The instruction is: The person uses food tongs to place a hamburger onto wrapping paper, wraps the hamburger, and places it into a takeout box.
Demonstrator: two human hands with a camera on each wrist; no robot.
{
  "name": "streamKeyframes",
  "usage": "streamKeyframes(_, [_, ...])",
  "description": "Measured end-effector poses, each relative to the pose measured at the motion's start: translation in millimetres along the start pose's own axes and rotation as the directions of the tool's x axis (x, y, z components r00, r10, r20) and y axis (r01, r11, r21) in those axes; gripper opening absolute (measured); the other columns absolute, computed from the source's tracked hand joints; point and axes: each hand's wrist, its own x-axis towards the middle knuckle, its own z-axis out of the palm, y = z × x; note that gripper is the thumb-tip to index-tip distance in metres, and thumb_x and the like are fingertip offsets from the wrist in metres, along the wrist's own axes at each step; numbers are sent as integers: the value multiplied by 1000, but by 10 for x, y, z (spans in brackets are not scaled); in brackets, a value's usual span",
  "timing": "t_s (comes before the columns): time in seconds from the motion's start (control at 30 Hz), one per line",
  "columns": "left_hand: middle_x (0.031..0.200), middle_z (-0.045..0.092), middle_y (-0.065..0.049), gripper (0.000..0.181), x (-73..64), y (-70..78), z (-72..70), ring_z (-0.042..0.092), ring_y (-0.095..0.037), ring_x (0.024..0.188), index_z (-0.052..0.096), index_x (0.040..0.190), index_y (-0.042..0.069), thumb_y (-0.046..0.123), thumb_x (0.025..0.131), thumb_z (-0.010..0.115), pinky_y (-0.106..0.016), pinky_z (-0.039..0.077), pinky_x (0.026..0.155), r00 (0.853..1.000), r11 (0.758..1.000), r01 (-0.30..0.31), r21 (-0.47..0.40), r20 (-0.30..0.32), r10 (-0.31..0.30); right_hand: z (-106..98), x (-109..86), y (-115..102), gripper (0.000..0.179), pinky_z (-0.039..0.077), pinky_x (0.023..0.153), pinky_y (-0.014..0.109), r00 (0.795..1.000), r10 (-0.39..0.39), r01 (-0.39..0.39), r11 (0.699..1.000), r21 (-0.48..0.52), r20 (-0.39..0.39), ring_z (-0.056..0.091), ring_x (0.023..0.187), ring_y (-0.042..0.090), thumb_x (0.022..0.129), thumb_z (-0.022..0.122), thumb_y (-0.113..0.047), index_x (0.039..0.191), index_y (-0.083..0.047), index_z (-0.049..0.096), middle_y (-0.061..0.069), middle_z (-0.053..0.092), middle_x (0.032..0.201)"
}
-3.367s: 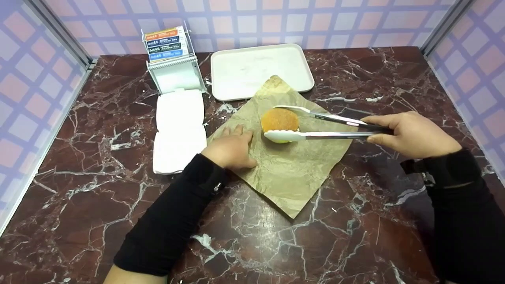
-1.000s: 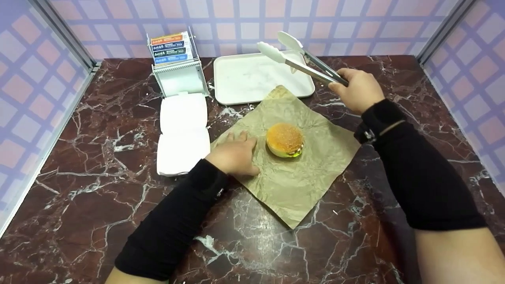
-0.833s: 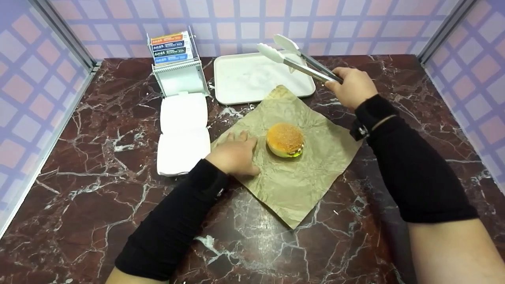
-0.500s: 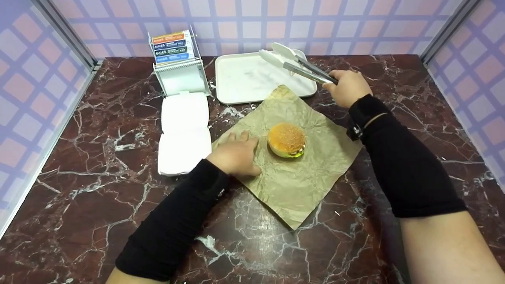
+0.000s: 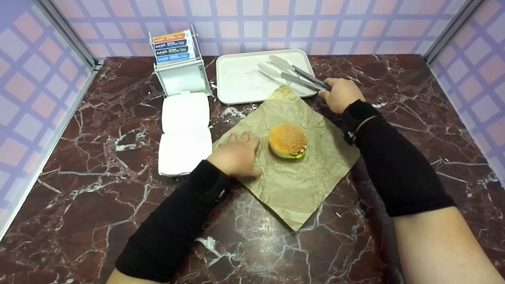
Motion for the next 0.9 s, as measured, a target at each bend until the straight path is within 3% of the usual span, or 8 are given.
streamKeyframes(0.5, [178, 1, -15, 105, -5, -3, 11, 4, -49, 162, 16, 170, 16, 52, 90, 74, -72, 12, 127, 1000, 1000, -4, 8, -11, 4, 129, 107, -181, 43, 50, 105, 61, 999, -23, 24, 999, -28, 33, 62, 121, 53, 108, 58, -26, 141, 2, 49, 32, 65, 133])
streamKeyframes(0.9, [177, 1, -16, 105, -18, 4, 0, 4, -50, 161, 16, 170, 16, 53, 90, 73, -65, 9, 131, 1000, 1000, -14, 19, -1, 14, 194, 160, -251, 57, 47, 109, 64, 997, 0, 2, 1000, -30, 78, 58, 125, 57, 107, 56, -24, 145, 14, 39, 41, 58, 135])
